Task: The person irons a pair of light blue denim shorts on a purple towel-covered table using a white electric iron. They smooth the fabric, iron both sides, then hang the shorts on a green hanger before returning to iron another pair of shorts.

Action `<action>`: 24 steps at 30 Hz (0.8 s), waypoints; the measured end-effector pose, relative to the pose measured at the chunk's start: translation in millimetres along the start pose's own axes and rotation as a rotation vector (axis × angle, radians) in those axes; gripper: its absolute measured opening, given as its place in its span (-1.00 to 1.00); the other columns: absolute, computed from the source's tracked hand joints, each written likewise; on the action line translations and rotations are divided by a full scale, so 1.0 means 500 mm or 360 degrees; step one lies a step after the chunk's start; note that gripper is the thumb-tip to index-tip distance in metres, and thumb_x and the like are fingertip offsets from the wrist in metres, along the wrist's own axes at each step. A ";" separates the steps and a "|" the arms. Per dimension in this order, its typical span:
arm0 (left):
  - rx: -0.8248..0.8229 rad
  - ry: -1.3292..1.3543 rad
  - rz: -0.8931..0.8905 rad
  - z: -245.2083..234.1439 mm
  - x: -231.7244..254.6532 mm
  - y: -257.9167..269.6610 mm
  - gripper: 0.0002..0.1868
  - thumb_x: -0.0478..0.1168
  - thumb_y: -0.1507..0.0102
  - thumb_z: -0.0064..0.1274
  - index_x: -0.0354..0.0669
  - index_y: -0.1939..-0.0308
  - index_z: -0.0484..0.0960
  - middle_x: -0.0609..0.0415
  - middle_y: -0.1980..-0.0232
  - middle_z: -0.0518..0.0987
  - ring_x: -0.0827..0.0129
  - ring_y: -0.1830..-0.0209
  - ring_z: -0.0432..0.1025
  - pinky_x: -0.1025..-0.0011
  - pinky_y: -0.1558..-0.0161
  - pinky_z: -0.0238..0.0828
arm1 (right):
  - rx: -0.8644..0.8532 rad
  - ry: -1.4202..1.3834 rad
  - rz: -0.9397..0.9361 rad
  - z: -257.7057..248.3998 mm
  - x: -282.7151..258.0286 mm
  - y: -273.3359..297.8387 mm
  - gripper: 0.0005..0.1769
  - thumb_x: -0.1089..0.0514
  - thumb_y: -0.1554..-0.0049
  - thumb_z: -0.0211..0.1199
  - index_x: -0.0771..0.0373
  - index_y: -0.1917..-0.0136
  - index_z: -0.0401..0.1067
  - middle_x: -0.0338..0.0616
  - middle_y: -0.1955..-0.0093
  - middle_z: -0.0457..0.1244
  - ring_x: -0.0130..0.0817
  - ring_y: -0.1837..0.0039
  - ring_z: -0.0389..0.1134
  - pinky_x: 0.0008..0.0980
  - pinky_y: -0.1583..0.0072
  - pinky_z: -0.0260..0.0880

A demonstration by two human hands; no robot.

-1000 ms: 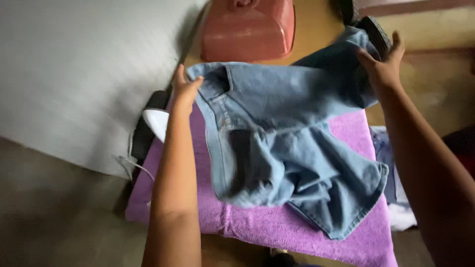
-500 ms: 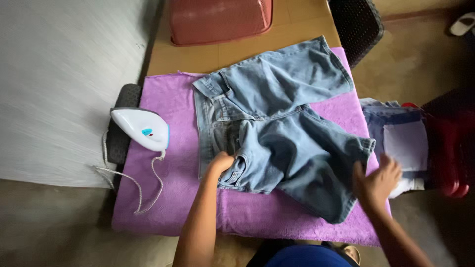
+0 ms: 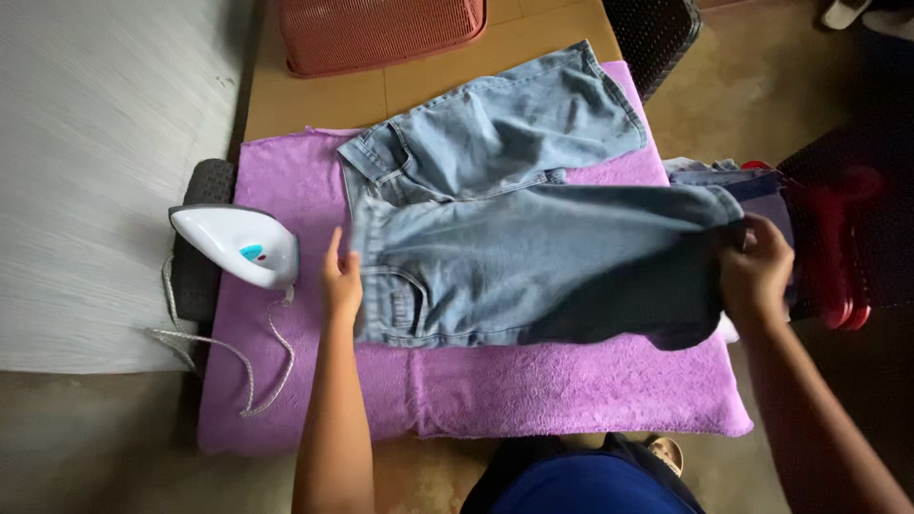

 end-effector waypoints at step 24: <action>-0.0308 0.1217 -0.0542 -0.144 0.262 -0.106 -0.73 -0.14 -0.14 0.06 -0.24 0.18 0.52 0.02 0.23 0.51 0.32 0.43 0.39 0.48 0.42 0.41 | -0.0403 -0.0615 0.0150 0.016 -0.269 -0.198 -0.80 0.23 -0.08 0.31 0.32 0.14 0.31 -0.18 0.22 0.21 -0.44 0.21 0.21 -0.42 0.20 0.26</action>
Point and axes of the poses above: each hand's wrist, its own y-axis away from the middle knuckle, its own z-axis out of the palm, x = y × z, the point moved 2 cm from there along -y, towards the middle knuckle
